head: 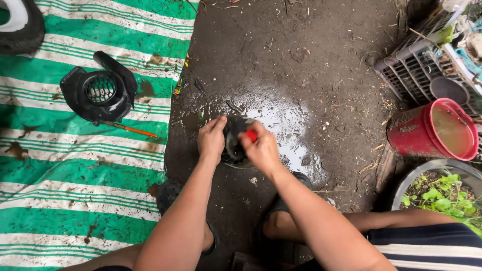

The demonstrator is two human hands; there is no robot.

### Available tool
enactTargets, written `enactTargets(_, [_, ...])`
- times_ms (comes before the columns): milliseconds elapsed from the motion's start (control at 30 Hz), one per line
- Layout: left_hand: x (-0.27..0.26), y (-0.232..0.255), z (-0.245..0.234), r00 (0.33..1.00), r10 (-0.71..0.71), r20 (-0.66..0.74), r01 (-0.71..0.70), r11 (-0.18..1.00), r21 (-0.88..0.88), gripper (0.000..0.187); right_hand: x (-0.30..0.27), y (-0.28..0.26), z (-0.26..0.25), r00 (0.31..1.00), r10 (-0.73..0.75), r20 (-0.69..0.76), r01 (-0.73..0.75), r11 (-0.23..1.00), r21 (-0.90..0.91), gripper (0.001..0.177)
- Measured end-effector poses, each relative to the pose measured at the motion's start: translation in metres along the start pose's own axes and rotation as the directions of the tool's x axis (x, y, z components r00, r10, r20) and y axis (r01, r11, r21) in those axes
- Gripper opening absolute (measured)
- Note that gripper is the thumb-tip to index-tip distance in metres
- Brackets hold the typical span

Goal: Cleaning motorcycle engine components including a fan shroud and flywheel using a brush and cleaning solution.

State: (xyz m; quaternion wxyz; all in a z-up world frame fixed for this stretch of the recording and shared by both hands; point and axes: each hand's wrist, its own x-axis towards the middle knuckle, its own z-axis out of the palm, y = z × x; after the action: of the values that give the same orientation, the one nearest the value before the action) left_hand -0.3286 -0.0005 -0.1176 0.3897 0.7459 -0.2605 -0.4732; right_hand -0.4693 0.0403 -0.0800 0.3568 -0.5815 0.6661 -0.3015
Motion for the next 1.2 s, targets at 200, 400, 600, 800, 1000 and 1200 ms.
enactTargets(200, [-0.008,0.004,-0.008,1.000,0.000,0.013,-0.001,1.000,0.014,0.033,-0.008,-0.020,-0.009,1.000,0.016,0.009,-0.016,1.000,0.008,0.023])
enactTargets(400, [-0.011,0.006,-0.004,0.998,0.058,0.034,-0.059,0.997,0.050,0.031,0.020,0.007,-0.015,0.998,0.063,-0.020,-0.063,0.997,-0.039,0.022])
enactTargets(600, [-0.008,0.007,-0.007,0.997,0.067,0.027,-0.069,0.996,0.052,0.032,-0.003,-0.028,-0.017,0.997,0.054,0.063,-0.055,0.998,0.022,0.026])
enactTargets(800, [-0.019,0.013,-0.007,0.991,0.120,0.063,-0.125,0.989,0.073,0.034,0.028,0.016,-0.008,0.980,0.201,-0.007,-0.201,0.979,-0.026,0.022])
enactTargets(1000, [-0.026,0.020,-0.010,0.992,0.107,0.062,-0.114,0.987,0.110,0.037,0.010,-0.017,-0.016,0.982,0.185,0.033,-0.185,0.983,-0.006,0.024])
enactTargets(1200, [-0.025,0.024,-0.008,0.994,0.100,0.050,-0.106,0.987,0.120,0.037,0.029,0.019,-0.015,0.983,0.161,0.089,-0.163,0.986,0.019,0.025])
